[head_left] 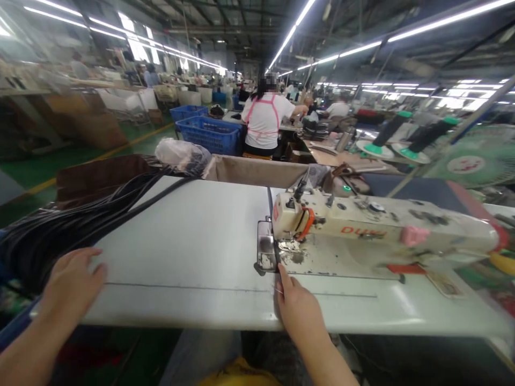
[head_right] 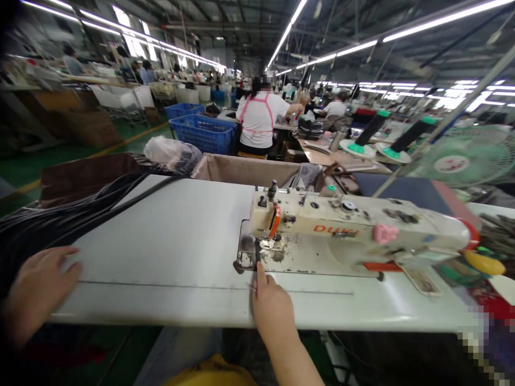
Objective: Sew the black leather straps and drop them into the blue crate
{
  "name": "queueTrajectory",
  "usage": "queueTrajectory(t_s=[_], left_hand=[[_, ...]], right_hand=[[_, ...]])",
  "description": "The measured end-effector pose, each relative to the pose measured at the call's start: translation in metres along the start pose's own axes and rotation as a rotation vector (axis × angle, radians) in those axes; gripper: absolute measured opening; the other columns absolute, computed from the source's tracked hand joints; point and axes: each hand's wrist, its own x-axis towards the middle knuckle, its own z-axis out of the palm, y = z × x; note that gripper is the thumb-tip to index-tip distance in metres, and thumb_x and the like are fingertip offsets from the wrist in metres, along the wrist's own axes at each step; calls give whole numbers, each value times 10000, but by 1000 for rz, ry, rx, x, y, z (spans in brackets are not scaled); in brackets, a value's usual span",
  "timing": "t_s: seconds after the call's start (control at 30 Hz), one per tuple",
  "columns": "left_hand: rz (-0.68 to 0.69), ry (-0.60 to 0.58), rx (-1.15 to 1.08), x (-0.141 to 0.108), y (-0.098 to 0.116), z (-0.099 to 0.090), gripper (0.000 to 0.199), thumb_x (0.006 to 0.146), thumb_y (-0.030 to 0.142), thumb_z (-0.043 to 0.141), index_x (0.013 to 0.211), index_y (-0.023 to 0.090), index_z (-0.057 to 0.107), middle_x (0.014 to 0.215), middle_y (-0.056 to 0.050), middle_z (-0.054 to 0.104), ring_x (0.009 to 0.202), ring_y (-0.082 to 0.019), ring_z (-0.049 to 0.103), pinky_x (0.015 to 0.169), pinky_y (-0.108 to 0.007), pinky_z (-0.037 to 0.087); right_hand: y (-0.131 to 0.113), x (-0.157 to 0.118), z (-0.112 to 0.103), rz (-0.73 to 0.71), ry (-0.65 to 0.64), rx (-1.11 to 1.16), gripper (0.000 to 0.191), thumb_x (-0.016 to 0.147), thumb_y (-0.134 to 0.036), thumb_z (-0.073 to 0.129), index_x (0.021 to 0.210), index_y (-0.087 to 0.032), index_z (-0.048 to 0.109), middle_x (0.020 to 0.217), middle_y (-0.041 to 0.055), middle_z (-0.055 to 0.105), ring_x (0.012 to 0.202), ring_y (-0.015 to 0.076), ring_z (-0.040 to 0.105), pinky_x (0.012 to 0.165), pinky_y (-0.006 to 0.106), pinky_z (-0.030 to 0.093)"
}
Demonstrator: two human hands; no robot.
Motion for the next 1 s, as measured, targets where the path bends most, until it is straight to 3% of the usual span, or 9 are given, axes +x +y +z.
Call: queueTrajectory(t_s=[0.1,0.23,0.33,0.43,0.57,0.77,1.0], left_hand=[[214,2,-169,-8,100,15,361,920,329,400,1170,144,585,1263,-158,622,1285,-306,564,1205,-468,406],[456,-167,-452,-41,216,42,351,972,281,409,1176,150,662,1347,-162,642,1290,-280,602,1190,-478,446],[695,-289,-561,-71,282,52,380,990,236,455,1319,180,636,1431,-119,639,1415,-261,531,1222,-471,435],[818,-315,-528,-95,327,53,441,958,222,555,1393,163,606,1482,-101,622,1514,-292,420,1246,-477,415],[858,-237,-473,-113,349,54,441,986,164,481,1410,140,598,1485,-120,624,1474,-284,484,1239,-493,413],[935,-163,-436,-121,344,57,423,1020,171,442,1404,157,617,1471,-91,643,1449,-248,519,1262,-436,371],[917,-155,-342,-120,346,53,509,1063,354,440,1515,130,505,1594,-118,509,1515,-263,429,1253,-437,362]], right_hand=[[0,-3,-1,5,7,12,507,1035,-212,439,1540,-176,473,1054,120,764,813,215,754,699,289,552],[0,-3,-1,-1,-7,13,536,1020,-187,455,1556,-176,448,1072,116,754,828,233,754,699,311,557],[2,-2,4,7,-25,15,578,1000,-171,487,1574,-178,421,1075,114,752,835,237,760,707,309,558],[5,-2,13,13,2,32,578,997,-185,508,1568,-185,423,1074,114,756,835,232,767,711,295,558],[13,-6,23,-24,109,121,527,1015,-231,492,1538,-181,448,1131,122,761,855,234,772,708,300,574],[22,-11,20,-86,172,239,446,1073,-328,413,1472,-154,510,1221,149,757,979,257,773,788,323,602],[26,-10,20,-19,180,369,420,1070,-359,437,1412,-169,590,1262,120,758,1036,240,773,883,319,603]])
